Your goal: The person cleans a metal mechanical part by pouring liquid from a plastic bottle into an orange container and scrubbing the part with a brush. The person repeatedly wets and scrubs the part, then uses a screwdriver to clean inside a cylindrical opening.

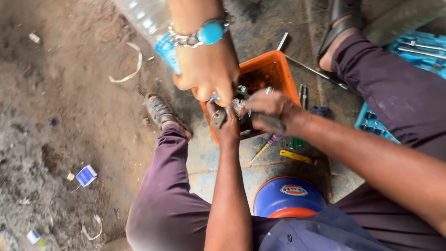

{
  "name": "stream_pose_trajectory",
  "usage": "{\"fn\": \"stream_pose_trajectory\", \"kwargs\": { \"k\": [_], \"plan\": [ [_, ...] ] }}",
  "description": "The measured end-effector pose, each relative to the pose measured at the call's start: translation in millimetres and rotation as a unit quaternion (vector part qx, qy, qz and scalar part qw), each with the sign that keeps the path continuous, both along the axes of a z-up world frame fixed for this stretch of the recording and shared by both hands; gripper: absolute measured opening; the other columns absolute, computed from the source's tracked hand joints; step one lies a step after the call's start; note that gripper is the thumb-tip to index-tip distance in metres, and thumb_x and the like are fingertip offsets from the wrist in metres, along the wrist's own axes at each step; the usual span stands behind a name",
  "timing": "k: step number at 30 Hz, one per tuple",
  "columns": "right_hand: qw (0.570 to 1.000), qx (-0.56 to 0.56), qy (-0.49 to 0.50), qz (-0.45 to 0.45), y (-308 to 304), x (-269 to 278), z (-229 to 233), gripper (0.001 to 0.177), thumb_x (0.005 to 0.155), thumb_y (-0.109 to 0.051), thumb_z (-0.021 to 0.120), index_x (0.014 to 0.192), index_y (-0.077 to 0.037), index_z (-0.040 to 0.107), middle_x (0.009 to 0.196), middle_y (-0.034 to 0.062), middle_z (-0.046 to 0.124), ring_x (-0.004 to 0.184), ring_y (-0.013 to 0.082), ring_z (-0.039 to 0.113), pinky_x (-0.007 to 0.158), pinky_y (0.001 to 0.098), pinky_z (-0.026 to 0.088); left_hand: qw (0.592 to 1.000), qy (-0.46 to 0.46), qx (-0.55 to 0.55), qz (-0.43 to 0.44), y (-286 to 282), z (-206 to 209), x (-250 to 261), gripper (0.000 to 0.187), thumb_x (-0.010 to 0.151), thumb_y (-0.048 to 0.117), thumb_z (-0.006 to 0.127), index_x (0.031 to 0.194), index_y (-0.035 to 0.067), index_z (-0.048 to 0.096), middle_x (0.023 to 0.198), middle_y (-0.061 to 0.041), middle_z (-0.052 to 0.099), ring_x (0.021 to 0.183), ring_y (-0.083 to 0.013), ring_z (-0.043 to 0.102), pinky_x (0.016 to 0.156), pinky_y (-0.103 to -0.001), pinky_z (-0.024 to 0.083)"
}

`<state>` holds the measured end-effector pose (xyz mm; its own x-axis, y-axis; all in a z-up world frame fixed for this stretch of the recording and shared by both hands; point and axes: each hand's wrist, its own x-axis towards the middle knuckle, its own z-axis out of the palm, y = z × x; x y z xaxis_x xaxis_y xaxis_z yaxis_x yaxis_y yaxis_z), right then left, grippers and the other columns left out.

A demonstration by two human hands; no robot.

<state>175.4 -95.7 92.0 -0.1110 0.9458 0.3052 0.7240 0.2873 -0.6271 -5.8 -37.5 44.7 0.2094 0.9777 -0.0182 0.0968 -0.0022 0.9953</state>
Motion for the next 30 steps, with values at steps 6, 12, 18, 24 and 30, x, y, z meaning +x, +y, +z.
{"fn": "stream_pose_trajectory", "kwargs": {
  "k": [6, 12, 18, 24, 30],
  "plan": [
    [0.993, -0.025, 0.112, -0.021, -6, -3, 11, 0.039, 0.079, -0.008, 0.073, 0.118, -0.007, 0.073, 0.106, 0.0145, 0.073, 0.099, 0.0311, 0.070, 0.089, 0.0430, 0.057, 0.999, 0.038, 0.005, 0.028, -3, 1, -3, 0.026, 0.105, 0.014, 0.062, 0.126, 0.000, 0.054, 0.120, -0.011, 0.065, 0.109, -0.0168, 0.059, 0.096, -0.031, 0.049],
    [0.995, 0.055, 0.060, 0.052, -4, -12, 14, 0.037, 0.076, -0.004, 0.074, 0.113, -0.005, 0.071, 0.110, 0.0162, 0.072, 0.105, 0.0338, 0.069, 0.090, 0.0425, 0.058, 0.995, 0.086, 0.039, 0.017, 0, 0, -5, 0.030, 0.102, 0.020, 0.064, 0.122, 0.000, 0.054, 0.113, -0.010, 0.068, 0.102, -0.0190, 0.061, 0.093, -0.032, 0.050],
    [0.995, 0.033, 0.070, 0.064, 1, -7, 17, 0.039, 0.076, 0.003, 0.071, 0.113, -0.008, 0.069, 0.111, 0.0111, 0.072, 0.105, 0.0296, 0.071, 0.090, 0.0391, 0.060, 0.999, 0.042, 0.005, 0.015, -2, -2, -9, 0.031, 0.107, 0.028, 0.058, 0.122, 0.002, 0.053, 0.114, -0.009, 0.064, 0.107, -0.0180, 0.057, 0.096, -0.032, 0.047],
    [0.993, 0.082, 0.007, 0.084, 0, -5, 14, 0.043, 0.073, 0.003, 0.070, 0.115, -0.007, 0.067, 0.106, 0.0120, 0.070, 0.102, 0.0327, 0.070, 0.087, 0.0418, 0.059, 0.998, 0.066, 0.002, 0.009, -7, 1, -11, 0.039, 0.111, 0.039, 0.052, 0.121, 0.002, 0.053, 0.105, -0.007, 0.062, 0.099, -0.0162, 0.056, 0.088, -0.031, 0.048],
    [0.999, 0.028, 0.026, 0.027, 1, -3, 19, 0.036, 0.079, -0.001, 0.073, 0.114, -0.008, 0.070, 0.110, 0.0118, 0.071, 0.098, 0.0299, 0.072, 0.085, 0.0390, 0.060, 0.995, 0.049, -0.089, 0.007, -9, 3, -5, 0.040, 0.108, 0.042, 0.054, 0.119, 0.004, 0.056, 0.097, -0.009, 0.062, 0.090, -0.0153, 0.055, 0.078, -0.032, 0.049]
  ]
}}
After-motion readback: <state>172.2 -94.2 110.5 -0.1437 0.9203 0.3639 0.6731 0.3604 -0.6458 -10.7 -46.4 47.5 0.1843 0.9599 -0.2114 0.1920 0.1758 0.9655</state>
